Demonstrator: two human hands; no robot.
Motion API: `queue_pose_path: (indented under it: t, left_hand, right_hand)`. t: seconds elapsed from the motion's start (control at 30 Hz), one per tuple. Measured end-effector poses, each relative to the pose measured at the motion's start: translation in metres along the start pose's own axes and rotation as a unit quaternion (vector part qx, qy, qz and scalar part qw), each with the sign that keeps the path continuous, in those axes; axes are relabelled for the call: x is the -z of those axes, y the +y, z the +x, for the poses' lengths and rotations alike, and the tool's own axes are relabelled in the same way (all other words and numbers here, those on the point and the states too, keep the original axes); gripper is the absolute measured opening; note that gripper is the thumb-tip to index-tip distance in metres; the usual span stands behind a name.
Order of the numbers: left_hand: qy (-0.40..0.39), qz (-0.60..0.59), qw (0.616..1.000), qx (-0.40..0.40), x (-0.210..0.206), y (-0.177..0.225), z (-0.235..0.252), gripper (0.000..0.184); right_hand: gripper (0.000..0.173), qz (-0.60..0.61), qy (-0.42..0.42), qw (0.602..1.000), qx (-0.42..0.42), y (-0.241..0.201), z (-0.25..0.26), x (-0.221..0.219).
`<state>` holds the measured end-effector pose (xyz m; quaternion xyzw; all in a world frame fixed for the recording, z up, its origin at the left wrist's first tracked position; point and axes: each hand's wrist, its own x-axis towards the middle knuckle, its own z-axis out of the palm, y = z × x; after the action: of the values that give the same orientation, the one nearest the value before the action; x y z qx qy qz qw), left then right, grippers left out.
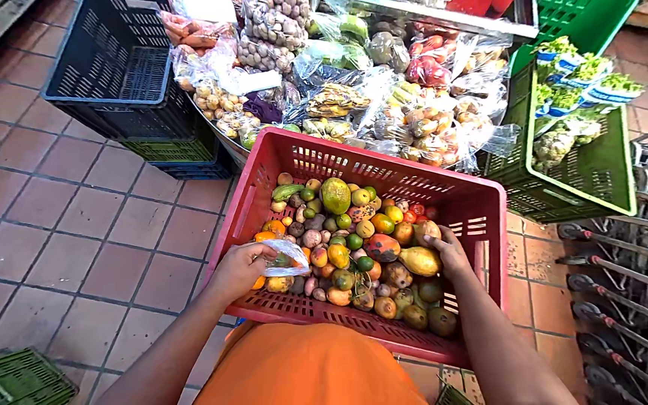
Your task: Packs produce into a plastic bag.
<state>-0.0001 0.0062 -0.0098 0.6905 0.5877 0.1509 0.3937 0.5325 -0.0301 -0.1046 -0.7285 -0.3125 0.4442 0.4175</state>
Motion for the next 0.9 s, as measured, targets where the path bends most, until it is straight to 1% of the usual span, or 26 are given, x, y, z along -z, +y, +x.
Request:
queue_pose_path:
  t: [0.03, 0.1, 0.17, 0.2, 0.23, 0.27, 0.33, 0.37, 0.4, 0.43, 0.47, 0.5, 0.57, 0.63, 0.67, 0.7, 0.73, 0.77, 0.8, 0.83, 0.87, 0.9]
  left_hand:
    - [0.003, 0.001, 1.0, 0.0, 0.0, 0.0, 0.0, 0.03]
    - [0.02, 0.015, 1.0, -0.003, -0.003, 0.001, -0.002, 0.029]
    - [0.038, 0.06, 0.997, 0.003, -0.004, 0.011, -0.003, 0.028]
    - [0.037, 0.09, 0.995, 0.01, -0.004, 0.02, -0.005, 0.027]
    - [0.031, 0.123, 0.992, 0.014, -0.005, 0.031, -0.005, 0.026]
    - [0.022, 0.156, 0.987, 0.013, -0.007, 0.043, -0.003, 0.026]
    - [-0.049, 0.204, 0.977, 0.029, -0.007, 0.075, 0.005, 0.03]
    - [-0.09, 0.218, 0.971, 0.031, -0.009, 0.088, 0.009, 0.034]
    - [-0.121, 0.219, 0.968, 0.022, -0.01, 0.098, 0.012, 0.039]
    - [-0.143, 0.209, 0.967, 0.011, -0.011, 0.106, 0.014, 0.044]
    - [-0.154, 0.192, 0.969, 0.004, -0.01, 0.111, 0.015, 0.05]
    - [-0.148, 0.17, 0.974, -0.004, -0.008, 0.114, 0.016, 0.054]
    - [-0.118, 0.131, 0.984, -0.013, -0.001, 0.111, 0.02, 0.055]
    - [-0.094, 0.088, 0.991, -0.018, 0.014, 0.109, 0.023, 0.056]
    - [-0.077, 0.06, 0.995, -0.029, 0.023, 0.108, 0.024, 0.056]
    - [-0.055, 0.028, 0.997, -0.04, 0.031, 0.104, 0.024, 0.055]
    - [-0.036, -0.002, 0.998, -0.049, 0.038, 0.097, 0.025, 0.054]
    - [-0.022, -0.022, 0.998, -0.055, 0.045, 0.09, 0.027, 0.054]
    - [-0.015, -0.045, 0.997, -0.054, 0.052, 0.083, 0.029, 0.056]
    - [-0.013, -0.073, 0.996, -0.052, 0.059, 0.077, 0.03, 0.058]
    - [-0.01, -0.096, 0.994, -0.051, 0.064, 0.072, 0.03, 0.061]
    - [-0.008, -0.114, 0.992, -0.048, 0.069, 0.067, 0.031, 0.062]
  right_hand:
    - [0.054, 0.036, 0.001, 0.999, 0.001, -0.003, -0.003, 0.001]
    - [0.058, 0.111, -0.014, 0.994, 0.018, -0.026, -0.016, -0.001]
    - [0.071, 0.222, -0.091, 0.971, 0.015, -0.067, -0.04, -0.011]
    - [0.076, 0.281, -0.148, 0.948, 0.001, -0.084, -0.055, -0.021]
    - [0.072, 0.322, -0.207, 0.924, -0.013, -0.098, -0.071, -0.034]
    - [0.065, 0.33, -0.266, 0.905, -0.022, -0.11, -0.086, -0.052]
    - [0.048, 0.278, -0.373, 0.884, -0.041, -0.132, -0.111, -0.099]
    - [0.045, 0.246, -0.408, 0.876, -0.073, -0.141, -0.121, -0.124]
    - [0.045, 0.215, -0.421, 0.874, -0.113, -0.149, -0.131, -0.149]
    - [0.044, 0.183, -0.416, 0.878, -0.149, -0.158, -0.139, -0.17]
    - [0.043, 0.155, -0.397, 0.888, -0.171, -0.165, -0.146, -0.187]
    - [0.042, 0.139, -0.385, 0.896, -0.174, -0.17, -0.151, -0.198]
    - [0.047, 0.147, -0.373, 0.904, -0.15, -0.176, -0.155, -0.207]
    - [0.049, 0.165, -0.387, 0.904, -0.074, -0.171, -0.15, -0.203]
    - [0.044, 0.163, -0.375, 0.912, -0.021, -0.165, -0.143, -0.201]
    - [0.039, 0.131, -0.345, 0.928, 0.039, -0.157, -0.135, -0.198]
    - [0.036, 0.041, -0.303, 0.946, 0.102, -0.147, -0.125, -0.195]
    - [0.039, -0.101, -0.256, 0.949, 0.155, -0.135, -0.115, -0.195]
    - [0.052, -0.242, -0.236, 0.922, 0.191, -0.122, -0.104, -0.196]
    - [0.064, -0.343, -0.241, 0.885, 0.203, -0.109, -0.099, -0.202]
    - [0.071, -0.422, -0.26, 0.844, 0.204, -0.097, -0.097, -0.211]
    - [0.073, -0.496, -0.281, 0.794, 0.212, -0.086, -0.098, -0.221]
